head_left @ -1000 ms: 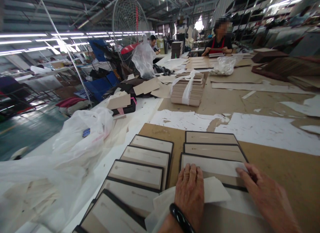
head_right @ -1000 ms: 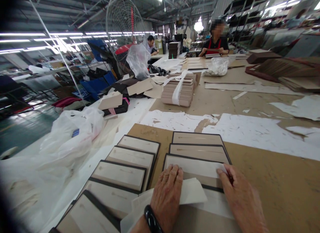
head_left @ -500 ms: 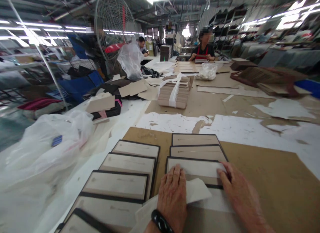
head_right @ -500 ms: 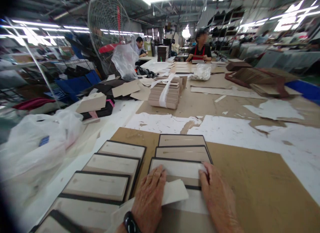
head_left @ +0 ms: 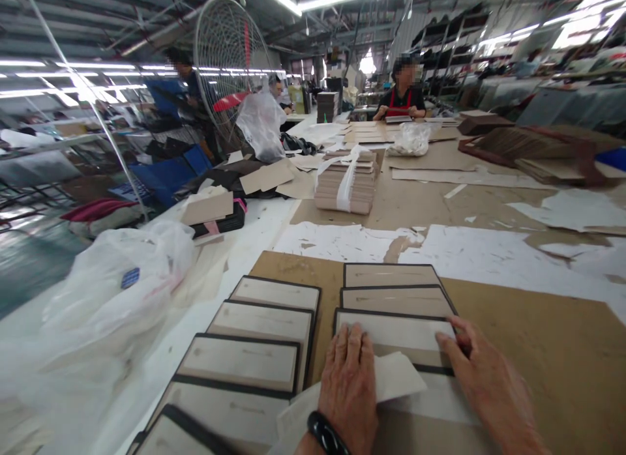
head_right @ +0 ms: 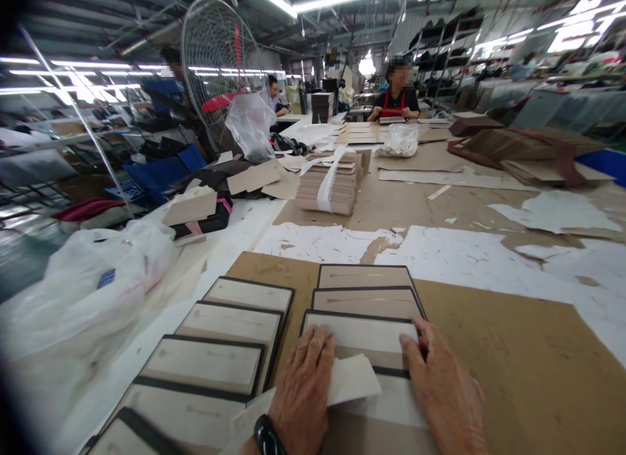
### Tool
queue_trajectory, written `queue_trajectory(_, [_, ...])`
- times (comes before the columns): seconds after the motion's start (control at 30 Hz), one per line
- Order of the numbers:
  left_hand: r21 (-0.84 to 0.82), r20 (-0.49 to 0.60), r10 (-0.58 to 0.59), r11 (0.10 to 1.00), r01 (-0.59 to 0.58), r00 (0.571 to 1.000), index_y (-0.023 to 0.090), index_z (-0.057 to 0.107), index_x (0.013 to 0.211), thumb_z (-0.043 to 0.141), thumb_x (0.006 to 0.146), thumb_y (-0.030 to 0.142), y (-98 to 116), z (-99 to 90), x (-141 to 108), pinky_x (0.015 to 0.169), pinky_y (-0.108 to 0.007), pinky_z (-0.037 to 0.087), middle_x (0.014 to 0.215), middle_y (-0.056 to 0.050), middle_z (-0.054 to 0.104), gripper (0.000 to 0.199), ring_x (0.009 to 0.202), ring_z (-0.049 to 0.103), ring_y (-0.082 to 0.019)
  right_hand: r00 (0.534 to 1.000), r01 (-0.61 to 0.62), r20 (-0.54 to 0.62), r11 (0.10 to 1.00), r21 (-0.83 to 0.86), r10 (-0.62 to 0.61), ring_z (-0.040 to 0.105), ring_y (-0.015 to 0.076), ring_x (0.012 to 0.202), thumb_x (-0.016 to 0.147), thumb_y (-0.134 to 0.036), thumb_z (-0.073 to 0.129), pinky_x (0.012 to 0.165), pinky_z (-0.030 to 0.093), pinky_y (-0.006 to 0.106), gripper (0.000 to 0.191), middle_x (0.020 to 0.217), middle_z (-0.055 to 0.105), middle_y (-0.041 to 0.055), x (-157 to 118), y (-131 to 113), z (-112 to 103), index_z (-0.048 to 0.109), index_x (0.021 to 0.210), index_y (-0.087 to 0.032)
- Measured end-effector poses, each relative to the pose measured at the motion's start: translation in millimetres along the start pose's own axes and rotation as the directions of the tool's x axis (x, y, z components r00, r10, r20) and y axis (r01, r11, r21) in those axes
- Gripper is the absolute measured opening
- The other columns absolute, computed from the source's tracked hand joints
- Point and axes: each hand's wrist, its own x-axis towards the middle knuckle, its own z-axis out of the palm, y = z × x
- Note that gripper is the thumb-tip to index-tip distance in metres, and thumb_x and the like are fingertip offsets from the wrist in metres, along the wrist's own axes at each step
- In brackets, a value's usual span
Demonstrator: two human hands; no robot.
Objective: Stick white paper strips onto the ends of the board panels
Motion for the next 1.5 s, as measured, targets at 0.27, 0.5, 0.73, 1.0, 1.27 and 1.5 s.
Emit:
queue_trajectory(0.27, [0.033, -0.051, 0.008, 0.999, -0.006, 0.999, 0.019, 0.032, 0.137, 0.034, 0.075, 0.007, -0.1, 2.7, -0.9, 0.109, -0.043, 0.025, 0.146, -0.004, 0.027, 0.063, 0.135, 0.017, -0.024, 0.998, 0.045, -0.046, 0.999, 0.024, -0.044, 0.061, 0.0266, 0.082, 0.083, -0.051, 0.032, 0.064, 0.043, 0.039, 0.048, 0.097, 0.064, 0.0054, 3.4, 0.7, 4.2, 0.049, 0.119, -0.025])
queue_trajectory(0.5, [0.055, -0.022, -0.037, 0.998, 0.038, 0.999, 0.023, 0.038, 0.134, 0.037, 0.071, 0.003, 6.9, -8.7, 2.6, 0.108, -0.043, 0.025, 0.144, -0.005, 0.033, 0.066, 0.134, 0.021, -0.025, 0.936, 0.220, -0.291, 0.974, 0.053, -0.195, 0.054, 0.0256, 0.096, 0.083, -0.032, 0.033, 0.080, 0.044, 0.039, 0.039, 0.099, 0.059, 0.0134, 11.3, 19.1, 3.9, 0.054, 0.109, -0.012])
queue_trajectory(0.73, [0.097, -0.045, -0.037, 0.994, 0.041, 0.998, 0.023, 0.041, 0.132, 0.035, 0.072, 0.002, 10.5, -10.7, 0.8, 0.107, -0.044, 0.028, 0.141, -0.006, 0.037, 0.064, 0.133, 0.025, -0.026, 0.652, 0.664, -0.323, 0.722, -0.193, -0.686, 0.052, 0.0186, 0.110, 0.085, -0.014, 0.033, 0.092, 0.041, 0.034, 0.037, 0.114, 0.061, 0.0073, -24.7, 5.7, 22.0, 0.054, 0.115, -0.017])
queue_trajectory(1.0, [0.069, -0.052, -0.026, 0.997, 0.029, 0.998, 0.023, 0.039, 0.133, 0.036, 0.074, 0.007, 7.5, -10.9, 0.5, 0.107, -0.045, 0.028, 0.144, -0.006, 0.032, 0.061, 0.133, 0.024, -0.025, 0.641, 0.650, -0.186, 0.655, -0.385, -0.745, 0.047, 0.0212, 0.119, 0.085, -0.021, 0.037, 0.096, 0.039, 0.038, 0.040, 0.127, 0.054, 0.0091, -25.2, 5.9, 35.3, 0.052, 0.122, -0.015])
queue_trajectory(1.27, [0.092, -0.011, -0.058, 0.994, 0.059, 0.998, 0.009, 0.038, 0.133, 0.036, 0.074, 0.006, 2.2, -14.7, 3.5, 0.107, -0.041, 0.029, 0.143, -0.013, 0.032, 0.059, 0.132, 0.027, -0.026, 0.762, 0.502, -0.188, 0.748, -0.434, -0.620, 0.050, 0.0248, 0.114, 0.088, -0.036, 0.034, 0.097, 0.032, 0.048, 0.043, 0.126, 0.054, 0.0083, -20.4, 28.6, 17.7, 0.053, 0.121, -0.016])
queue_trajectory(1.5, [0.142, -0.024, -0.158, 0.977, 0.159, 0.987, 0.008, 0.050, 0.120, 0.035, 0.075, 0.002, 10.5, -45.6, 2.0, 0.100, -0.041, 0.036, 0.133, -0.016, 0.045, 0.048, 0.121, 0.043, -0.026, 0.841, 0.467, -0.172, 0.849, -0.245, -0.512, 0.051, 0.0262, 0.112, 0.087, -0.037, 0.034, 0.094, 0.036, 0.049, 0.040, 0.122, 0.058, 0.0078, -13.6, 30.3, 6.6, 0.058, 0.114, -0.019])
